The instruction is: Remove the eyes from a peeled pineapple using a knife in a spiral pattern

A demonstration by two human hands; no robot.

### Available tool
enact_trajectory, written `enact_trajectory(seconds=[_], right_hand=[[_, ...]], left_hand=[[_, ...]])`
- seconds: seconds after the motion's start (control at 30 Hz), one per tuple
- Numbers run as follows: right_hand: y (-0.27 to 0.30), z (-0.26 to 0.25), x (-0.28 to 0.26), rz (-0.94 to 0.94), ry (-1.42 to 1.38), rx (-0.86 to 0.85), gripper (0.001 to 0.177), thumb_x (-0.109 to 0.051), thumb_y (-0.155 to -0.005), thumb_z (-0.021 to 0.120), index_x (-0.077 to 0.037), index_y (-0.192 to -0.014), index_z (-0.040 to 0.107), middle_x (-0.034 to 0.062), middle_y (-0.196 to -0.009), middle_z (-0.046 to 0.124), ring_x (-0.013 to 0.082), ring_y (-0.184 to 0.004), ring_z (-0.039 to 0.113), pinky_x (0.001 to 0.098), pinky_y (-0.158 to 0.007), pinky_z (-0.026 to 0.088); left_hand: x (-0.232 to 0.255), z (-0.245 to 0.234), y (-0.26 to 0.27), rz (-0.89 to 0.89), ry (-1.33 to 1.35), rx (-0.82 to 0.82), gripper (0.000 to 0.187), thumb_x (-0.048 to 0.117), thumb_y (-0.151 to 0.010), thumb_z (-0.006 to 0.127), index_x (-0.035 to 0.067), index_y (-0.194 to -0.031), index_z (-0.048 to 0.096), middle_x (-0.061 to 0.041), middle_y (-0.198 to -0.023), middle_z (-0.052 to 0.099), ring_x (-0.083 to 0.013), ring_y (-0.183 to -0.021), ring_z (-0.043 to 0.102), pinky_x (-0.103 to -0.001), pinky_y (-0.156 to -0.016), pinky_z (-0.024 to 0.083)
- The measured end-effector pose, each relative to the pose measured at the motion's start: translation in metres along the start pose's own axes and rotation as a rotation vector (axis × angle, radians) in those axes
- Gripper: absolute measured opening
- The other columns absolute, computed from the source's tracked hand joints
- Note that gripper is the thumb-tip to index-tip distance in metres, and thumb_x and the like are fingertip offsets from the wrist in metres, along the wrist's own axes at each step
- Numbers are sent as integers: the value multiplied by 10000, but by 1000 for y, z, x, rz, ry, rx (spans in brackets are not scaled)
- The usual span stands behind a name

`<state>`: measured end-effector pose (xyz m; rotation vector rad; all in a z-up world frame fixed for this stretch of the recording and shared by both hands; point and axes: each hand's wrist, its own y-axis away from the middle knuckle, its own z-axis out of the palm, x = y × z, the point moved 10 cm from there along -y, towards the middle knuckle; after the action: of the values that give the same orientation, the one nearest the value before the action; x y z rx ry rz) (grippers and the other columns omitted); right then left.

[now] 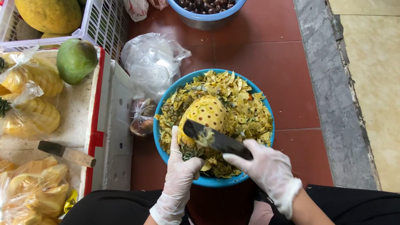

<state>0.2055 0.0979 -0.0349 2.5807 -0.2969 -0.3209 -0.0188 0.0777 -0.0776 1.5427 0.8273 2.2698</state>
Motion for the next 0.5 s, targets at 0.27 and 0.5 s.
enact_trajectory(seconds=[0.27,0.5], right_hand=[[-7,-47,-15,165,-312,-85,528,-701,-870,529,-201,-927,688,121,-799,733,311,-821,669,407,-797,459],[9,24,21,28,84,-121,794,-924,-679,496,-481,-1333,579,-29,-1212,756,262,-1163,701,431,-958,542]], left_hand=[[15,-2,3,133,-219,34,1236,34,-599,606,367,-1691,130,6,-1595,485,-141,-1320,554,-245,-1070,451],[34,-8,10,12,-682,161,1262,356,-683,745,466,-1682,-18,-32,-1254,796,-317,-1112,761,-365,-952,540]])
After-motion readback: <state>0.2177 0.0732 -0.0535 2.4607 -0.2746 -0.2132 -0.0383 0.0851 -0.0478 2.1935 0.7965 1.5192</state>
